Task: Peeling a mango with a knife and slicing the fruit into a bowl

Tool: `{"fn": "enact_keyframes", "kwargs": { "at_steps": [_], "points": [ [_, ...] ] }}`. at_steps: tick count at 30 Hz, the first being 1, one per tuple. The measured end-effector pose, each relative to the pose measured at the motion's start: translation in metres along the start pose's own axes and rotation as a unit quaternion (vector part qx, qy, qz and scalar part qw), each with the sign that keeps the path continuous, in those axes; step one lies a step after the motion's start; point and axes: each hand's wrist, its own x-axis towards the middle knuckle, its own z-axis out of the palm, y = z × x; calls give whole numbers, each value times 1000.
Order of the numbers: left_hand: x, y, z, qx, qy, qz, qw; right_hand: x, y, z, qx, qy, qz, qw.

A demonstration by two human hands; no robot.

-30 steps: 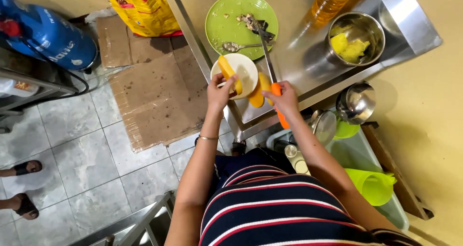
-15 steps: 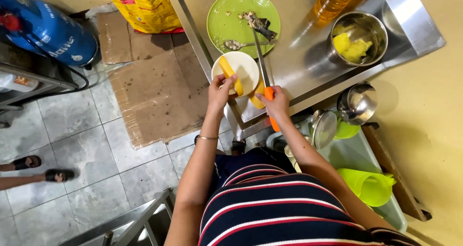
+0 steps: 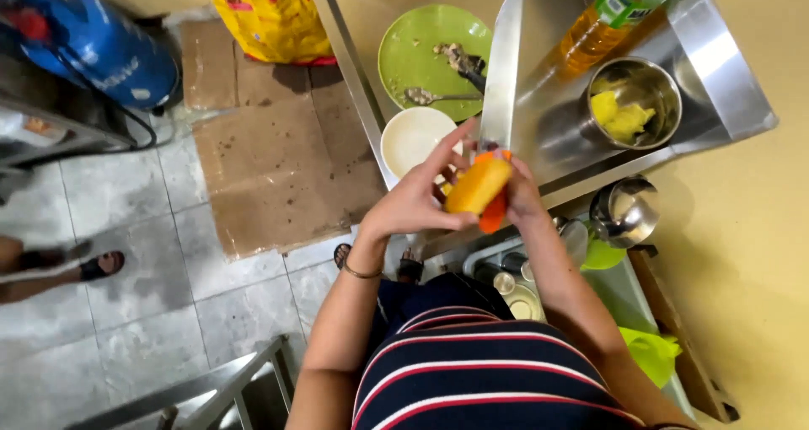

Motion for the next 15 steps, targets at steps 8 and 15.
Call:
{"fn": "enact_keyframes", "kwargs": {
  "at_steps": [8,15],
  "points": [
    [-8,43,8,133,22,-53,989,21,15,25,-40,-20,12,999],
    [-5,23,3,125,26,-73,989,27,18,15,-57,22,-19,998]
  ]
}}
